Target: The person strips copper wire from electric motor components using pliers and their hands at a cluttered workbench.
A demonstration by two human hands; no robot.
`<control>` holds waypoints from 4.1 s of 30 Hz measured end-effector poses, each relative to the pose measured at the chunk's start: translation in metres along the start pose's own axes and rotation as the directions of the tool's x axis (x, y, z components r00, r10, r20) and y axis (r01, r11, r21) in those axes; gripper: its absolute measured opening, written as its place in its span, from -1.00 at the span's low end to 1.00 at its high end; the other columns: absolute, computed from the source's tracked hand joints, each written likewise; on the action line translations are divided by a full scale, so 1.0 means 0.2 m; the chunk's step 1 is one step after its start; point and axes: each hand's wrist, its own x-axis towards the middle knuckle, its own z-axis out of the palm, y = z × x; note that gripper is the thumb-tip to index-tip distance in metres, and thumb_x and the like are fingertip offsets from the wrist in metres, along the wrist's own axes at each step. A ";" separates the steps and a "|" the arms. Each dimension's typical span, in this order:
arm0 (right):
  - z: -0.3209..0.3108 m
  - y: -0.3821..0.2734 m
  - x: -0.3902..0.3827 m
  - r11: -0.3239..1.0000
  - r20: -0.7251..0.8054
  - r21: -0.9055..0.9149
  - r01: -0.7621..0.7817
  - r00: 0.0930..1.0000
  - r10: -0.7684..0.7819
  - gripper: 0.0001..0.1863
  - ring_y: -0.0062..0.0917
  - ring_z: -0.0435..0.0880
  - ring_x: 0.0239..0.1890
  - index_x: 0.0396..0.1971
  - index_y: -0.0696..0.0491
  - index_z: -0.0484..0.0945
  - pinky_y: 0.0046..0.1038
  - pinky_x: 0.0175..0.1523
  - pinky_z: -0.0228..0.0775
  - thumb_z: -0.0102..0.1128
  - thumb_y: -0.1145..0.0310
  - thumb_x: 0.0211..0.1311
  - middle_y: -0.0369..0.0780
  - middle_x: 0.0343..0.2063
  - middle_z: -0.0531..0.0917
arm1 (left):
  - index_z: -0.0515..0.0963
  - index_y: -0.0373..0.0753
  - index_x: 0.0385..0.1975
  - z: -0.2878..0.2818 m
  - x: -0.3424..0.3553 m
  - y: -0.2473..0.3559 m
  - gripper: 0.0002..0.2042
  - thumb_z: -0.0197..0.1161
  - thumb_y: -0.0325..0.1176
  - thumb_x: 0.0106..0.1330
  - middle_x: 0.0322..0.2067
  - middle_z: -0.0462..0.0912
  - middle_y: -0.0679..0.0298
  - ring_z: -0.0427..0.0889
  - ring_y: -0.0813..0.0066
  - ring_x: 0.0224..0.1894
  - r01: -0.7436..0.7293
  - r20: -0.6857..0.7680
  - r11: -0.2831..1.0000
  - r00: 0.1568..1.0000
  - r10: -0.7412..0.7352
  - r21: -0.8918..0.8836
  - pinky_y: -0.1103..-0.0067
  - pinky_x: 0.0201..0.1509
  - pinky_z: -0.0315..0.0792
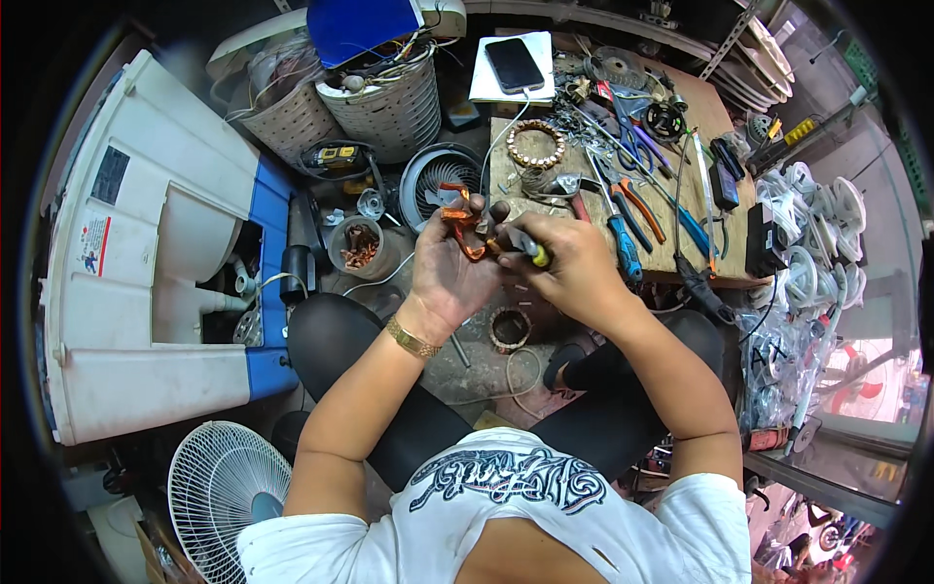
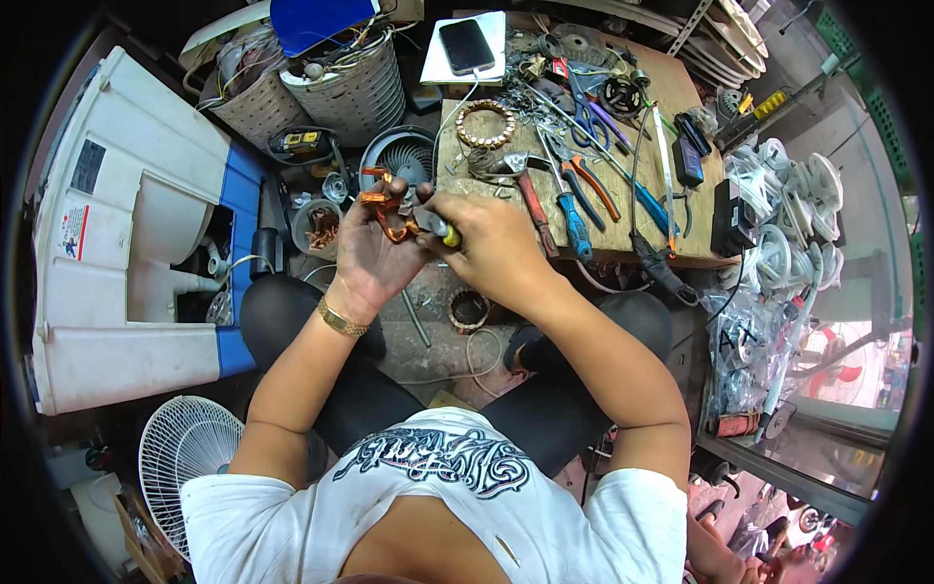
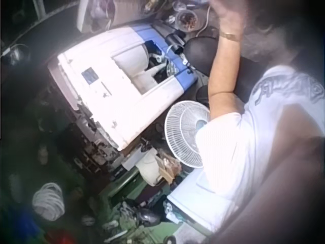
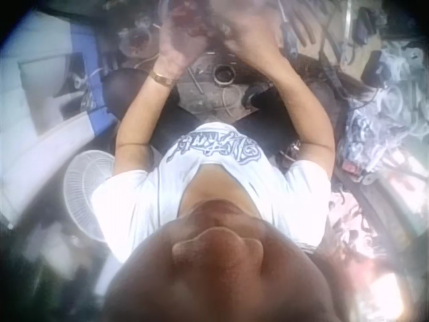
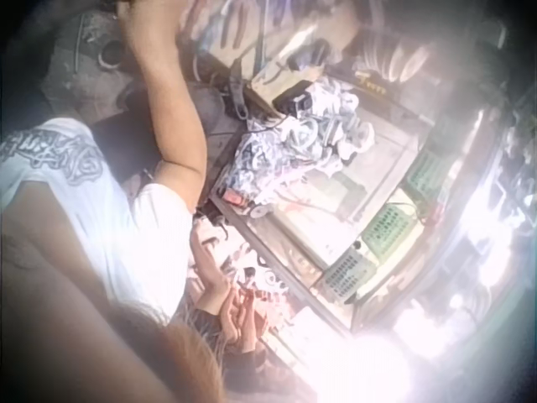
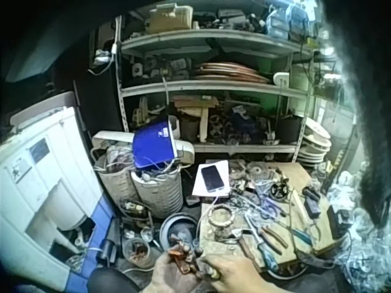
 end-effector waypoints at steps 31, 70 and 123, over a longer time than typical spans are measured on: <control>-0.22 0.18 0.00 0.956 -0.130 0.124 -0.265 0.951 0.280 -0.83 -0.70 0.36 -0.52 -0.51 0.18 0.47 -0.57 -0.38 0.25 0.30 0.47 0.07 -0.35 -0.61 0.48 | 0.52 -0.14 -0.37 -0.16 0.00 0.59 -0.88 0.14 -0.25 0.27 -0.38 0.59 0.28 0.47 0.49 -0.38 0.131 -0.430 0.855 0.896 0.115 0.501 0.58 -0.39 0.31; -0.54 0.36 -0.09 0.394 -0.107 0.909 -0.132 0.842 0.528 -0.68 -0.50 0.63 -0.48 0.07 0.03 0.35 -0.49 -0.36 0.55 0.06 0.26 0.41 -0.21 -0.39 0.62 | 0.58 -0.29 -0.21 0.10 1.25 0.30 -0.74 0.25 -0.21 0.28 -0.32 0.64 0.30 0.60 0.54 -0.29 0.149 -0.133 0.103 0.979 -0.151 0.983 0.57 -0.13 0.50; -0.04 -0.06 -0.01 0.991 0.106 -0.106 0.083 0.992 -0.071 -0.48 -0.15 0.64 -0.27 0.13 0.05 0.39 -0.25 -0.20 0.46 0.25 0.23 0.20 -0.07 -0.32 0.65 | 0.43 -0.30 0.09 0.09 -0.13 0.01 -0.64 0.27 -0.45 0.31 -0.11 0.62 0.29 0.64 0.52 -0.10 -0.220 -0.033 0.901 0.968 0.250 0.375 0.56 0.01 0.55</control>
